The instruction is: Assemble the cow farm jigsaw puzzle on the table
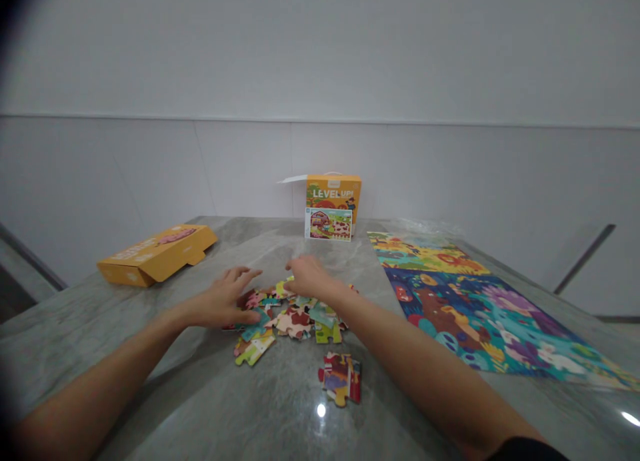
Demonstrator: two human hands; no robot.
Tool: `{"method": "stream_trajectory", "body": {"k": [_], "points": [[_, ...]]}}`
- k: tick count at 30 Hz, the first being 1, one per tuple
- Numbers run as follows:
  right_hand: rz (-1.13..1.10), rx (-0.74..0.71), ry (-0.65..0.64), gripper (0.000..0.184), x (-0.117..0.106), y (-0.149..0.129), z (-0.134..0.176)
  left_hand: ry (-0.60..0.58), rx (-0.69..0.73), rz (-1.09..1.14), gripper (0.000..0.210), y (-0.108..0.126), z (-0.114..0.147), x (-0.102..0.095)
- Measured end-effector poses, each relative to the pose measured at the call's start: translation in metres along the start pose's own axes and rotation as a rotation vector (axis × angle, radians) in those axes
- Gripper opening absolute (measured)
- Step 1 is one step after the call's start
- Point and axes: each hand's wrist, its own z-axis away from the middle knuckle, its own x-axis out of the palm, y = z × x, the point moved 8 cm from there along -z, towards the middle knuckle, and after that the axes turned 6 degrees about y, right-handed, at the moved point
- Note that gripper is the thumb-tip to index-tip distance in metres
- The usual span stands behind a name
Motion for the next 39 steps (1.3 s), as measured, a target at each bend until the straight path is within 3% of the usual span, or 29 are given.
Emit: {"method": "stream_trajectory", "body": {"k": [3,6,10,15,18,22,26,28,31,34,36,39], "points": [[0.049,-0.123,0.022,0.053,0.003,-0.019,0.024,-0.148,0.048,-0.065,0.098,0.005,0.006,0.013],[0.082,-0.291,0.035,0.051,0.003,-0.04,0.055,-0.151,0.161,-0.045,0.087,0.011,0.008,0.008],[0.059,-0.38,-0.006,0.047,0.009,-0.047,0.076,-0.168,0.32,-0.005,0.082,0.025,0.014,-0.001],[-0.01,-0.389,-0.029,0.031,0.015,-0.037,0.075,-0.147,0.433,0.044,0.04,0.041,0.02,-0.011],[-0.057,-0.382,-0.004,0.039,0.016,-0.033,0.077,-0.117,0.483,0.149,0.019,0.047,0.019,-0.016],[-0.088,-0.387,0.007,0.044,0.02,-0.035,0.079,0.002,0.324,0.262,0.048,0.036,0.005,-0.019],[-0.176,-0.387,0.015,0.042,0.017,-0.035,0.078,-0.005,0.17,0.13,0.045,0.019,-0.003,0.002],[-0.21,-0.368,0.039,0.046,0.009,-0.028,0.081,0.049,0.125,0.04,0.044,0.012,-0.003,0.005],[-0.141,-0.266,0.06,0.067,0.0,-0.004,0.092,0.097,0.228,0.015,0.07,0.026,0.004,0.008],[-0.036,-0.123,-0.021,0.088,0.006,0.024,0.105,-0.054,0.401,0.025,0.091,0.057,0.016,0.026],[-0.04,-0.078,-0.051,0.084,0.014,0.033,0.111,-0.128,0.437,0.003,0.09,0.071,0.02,0.037],[-0.115,-0.12,0.011,0.074,0.02,0.029,0.108,-0.092,0.441,-0.003,0.074,0.08,0.018,0.039]]}}
